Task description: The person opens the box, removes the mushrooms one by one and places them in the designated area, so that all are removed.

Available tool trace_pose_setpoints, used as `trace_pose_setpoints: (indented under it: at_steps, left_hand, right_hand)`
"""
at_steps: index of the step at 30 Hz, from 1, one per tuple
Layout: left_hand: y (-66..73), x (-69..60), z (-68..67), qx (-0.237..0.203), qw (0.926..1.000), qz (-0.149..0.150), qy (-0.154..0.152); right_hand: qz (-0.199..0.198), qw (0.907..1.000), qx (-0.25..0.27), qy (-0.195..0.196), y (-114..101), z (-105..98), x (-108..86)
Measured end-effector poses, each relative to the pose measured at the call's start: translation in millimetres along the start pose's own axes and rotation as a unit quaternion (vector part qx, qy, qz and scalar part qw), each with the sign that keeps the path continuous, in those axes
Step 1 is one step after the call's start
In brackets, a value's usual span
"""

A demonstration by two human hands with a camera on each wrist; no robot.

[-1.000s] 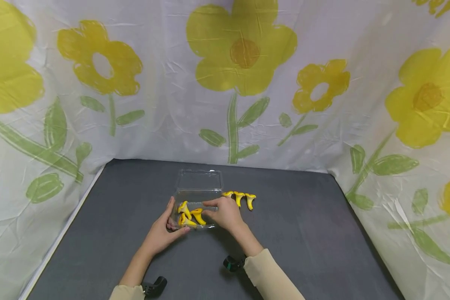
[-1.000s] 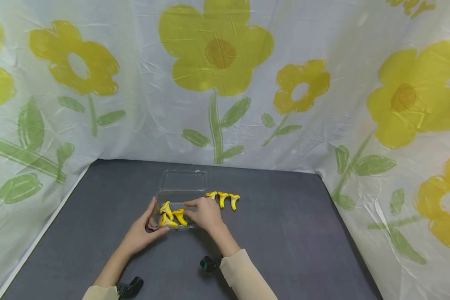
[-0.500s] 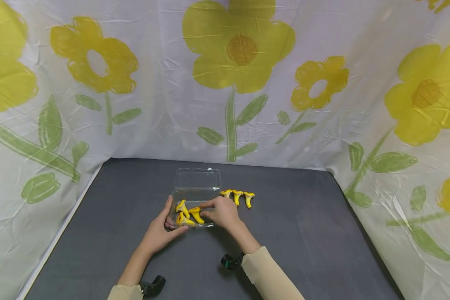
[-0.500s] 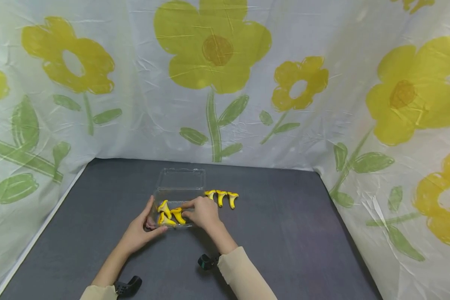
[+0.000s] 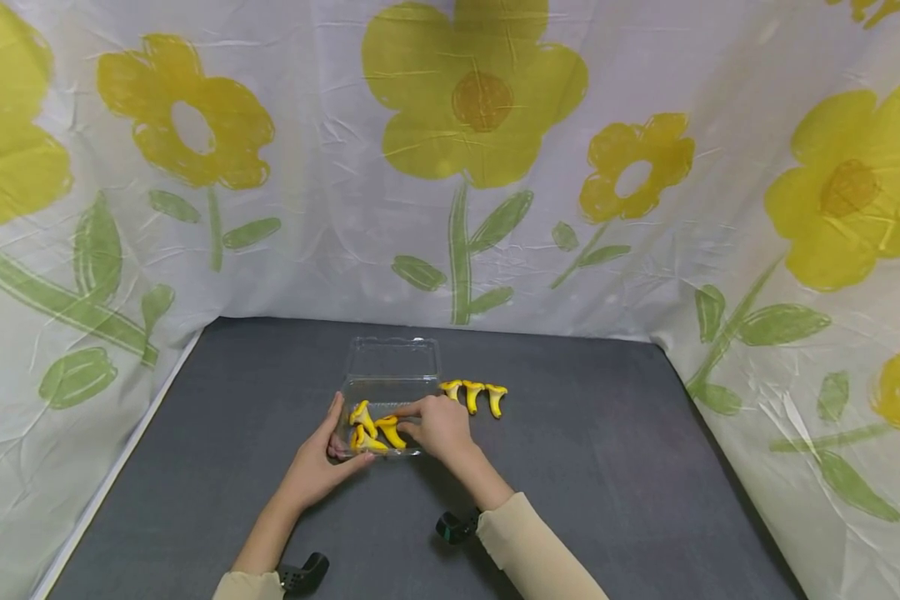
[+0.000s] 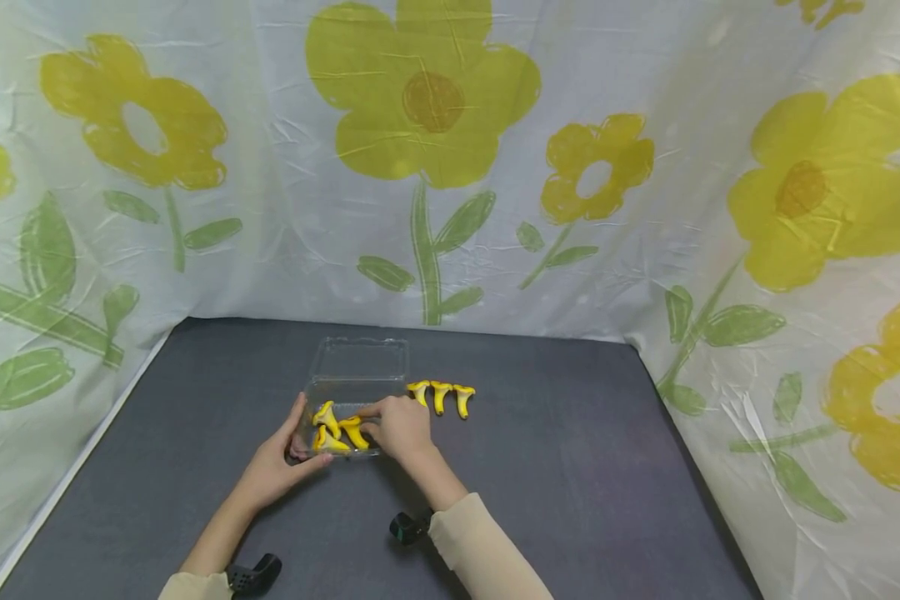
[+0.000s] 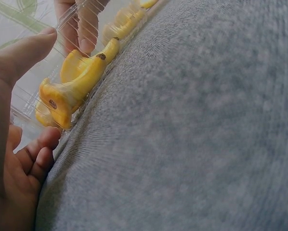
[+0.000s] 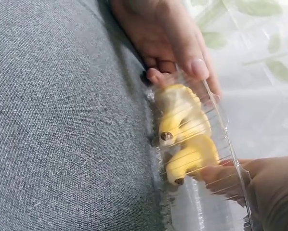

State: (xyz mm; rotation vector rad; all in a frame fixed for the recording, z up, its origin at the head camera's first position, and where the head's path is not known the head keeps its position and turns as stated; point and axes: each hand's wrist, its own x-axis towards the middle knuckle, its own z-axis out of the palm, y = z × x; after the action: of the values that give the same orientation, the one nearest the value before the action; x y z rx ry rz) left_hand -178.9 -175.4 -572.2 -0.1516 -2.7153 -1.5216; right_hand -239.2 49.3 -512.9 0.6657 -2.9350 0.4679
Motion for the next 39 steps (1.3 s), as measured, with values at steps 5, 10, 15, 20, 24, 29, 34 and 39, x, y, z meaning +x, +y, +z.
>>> trace_pose_setpoints:
  at_steps: [5,10,15,20,24,29,34,39]
  left_hand:
    - [0.3,0.7,-1.3,0.004,1.0,0.002,0.002]
    - [-0.7,1.2,-1.6,0.005,1.0,0.002,0.003]
    - [-1.7,-0.4,-0.7,0.008,1.0,0.005,0.002]
    - [-3.2,-2.6,0.9,0.003,0.9999,0.011,-0.001]
    - [-2.0,-1.2,-0.6,0.0,1.0,0.01,0.002]
    - [-1.1,0.8,-1.4,0.003,1.0,0.006,0.005]
    - [0.3,1.1,-1.3,0.001,1.0,0.005,0.004]
    - [0.9,0.2,-1.3,0.005,1.0,0.006,0.005]
  right_hand:
    - [-0.007,0.9999,0.003,0.014,-0.7,1.4,-0.1]
    - [-0.006,0.9999,0.004,0.011,-2.0,1.0,0.0]
    - [0.0,0.9998,-0.018,-0.002,-3.6,1.5,-0.4]
    - [-0.002,0.9996,-0.028,0.004,-2.5,4.4,-2.1]
    - [-0.013,0.9996,-0.017,0.018,-1.1,4.4,-0.4]
    - [-0.009,0.9997,0.003,0.025,-0.3,1.9,-0.1]
    - [-0.011,0.9995,0.016,0.024,2.0,1.2,-0.5]
    - [-0.019,0.9987,0.041,0.022,3.8,-1.4,-1.6]
